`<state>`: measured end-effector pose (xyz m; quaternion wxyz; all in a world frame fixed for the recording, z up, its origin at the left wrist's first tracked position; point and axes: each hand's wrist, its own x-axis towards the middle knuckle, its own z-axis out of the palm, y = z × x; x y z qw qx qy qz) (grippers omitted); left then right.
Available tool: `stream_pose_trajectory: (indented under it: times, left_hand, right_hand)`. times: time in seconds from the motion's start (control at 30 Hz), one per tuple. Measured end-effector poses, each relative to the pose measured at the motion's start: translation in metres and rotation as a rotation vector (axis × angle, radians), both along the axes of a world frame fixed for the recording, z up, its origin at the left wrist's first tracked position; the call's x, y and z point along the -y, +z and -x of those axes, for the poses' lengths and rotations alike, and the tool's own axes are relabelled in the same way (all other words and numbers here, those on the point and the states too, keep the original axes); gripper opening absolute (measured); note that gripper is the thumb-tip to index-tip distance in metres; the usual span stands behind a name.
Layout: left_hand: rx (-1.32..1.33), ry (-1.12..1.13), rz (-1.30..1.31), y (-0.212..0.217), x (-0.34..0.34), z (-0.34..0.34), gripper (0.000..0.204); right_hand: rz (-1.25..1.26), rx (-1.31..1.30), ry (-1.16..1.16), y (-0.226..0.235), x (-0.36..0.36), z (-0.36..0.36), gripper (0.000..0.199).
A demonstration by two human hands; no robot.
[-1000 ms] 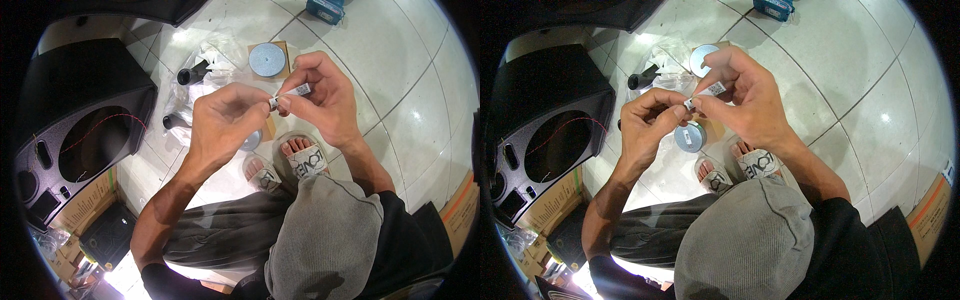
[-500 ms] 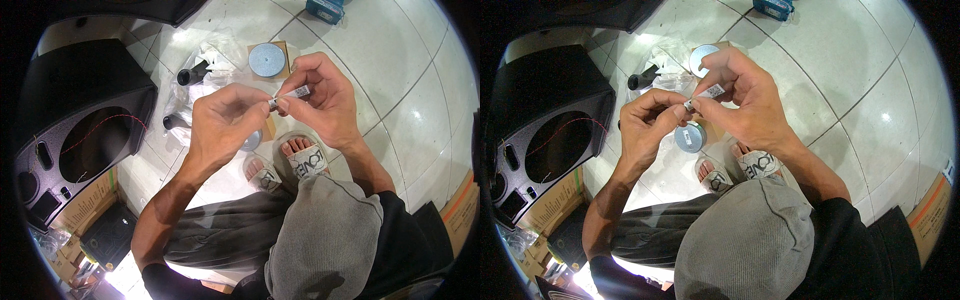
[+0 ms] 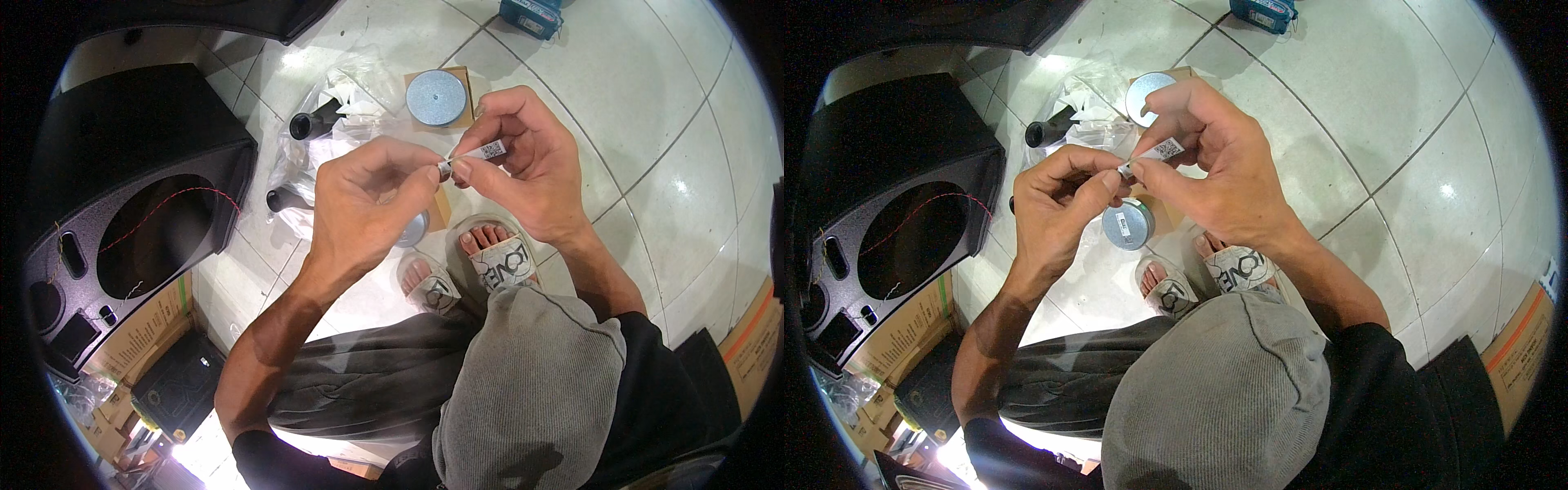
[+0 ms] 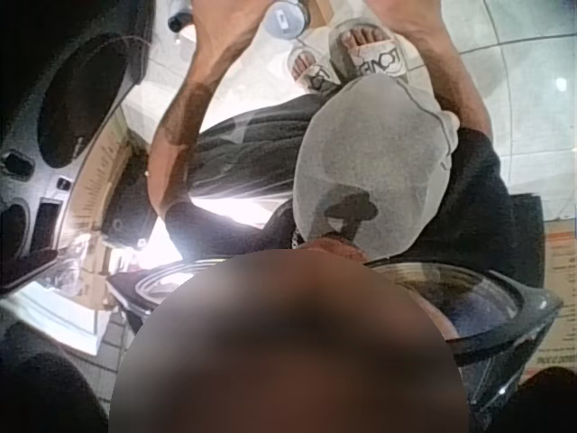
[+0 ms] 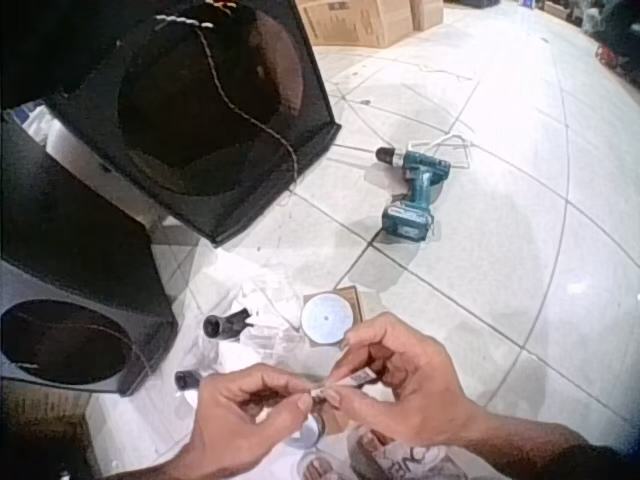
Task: The person sits on the floor and assembles speaker components. They unwrap a speaker driver, apply a label, and attach it to a horn enclosure. They repeat the process for a second unit, then place the assembled speakers upright.
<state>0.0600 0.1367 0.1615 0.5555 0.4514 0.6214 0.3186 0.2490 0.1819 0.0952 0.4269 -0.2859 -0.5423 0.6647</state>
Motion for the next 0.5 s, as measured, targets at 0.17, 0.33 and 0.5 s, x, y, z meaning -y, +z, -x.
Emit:
stream_pose_trajectory:
  times: [0.17,0.33,0.5]
  left_hand:
    - [-0.060,0.002,-0.040,-0.0010,0.0000,0.0002,0.010]
    - [-0.074,0.028,-0.039,-0.0026,0.0015,-0.0010,0.009]
    - [-0.093,0.040,-0.035,-0.0044,0.0019,-0.0013,0.010]
  right_hand:
    - [-0.017,0.027,-0.004,-0.0002,0.0003,0.0000,0.045]
    - [-0.013,0.042,-0.005,0.0008,0.0012,-0.0001,0.045]
    - [-0.027,0.053,-0.005,0.0004,0.0017,0.0004,0.046]
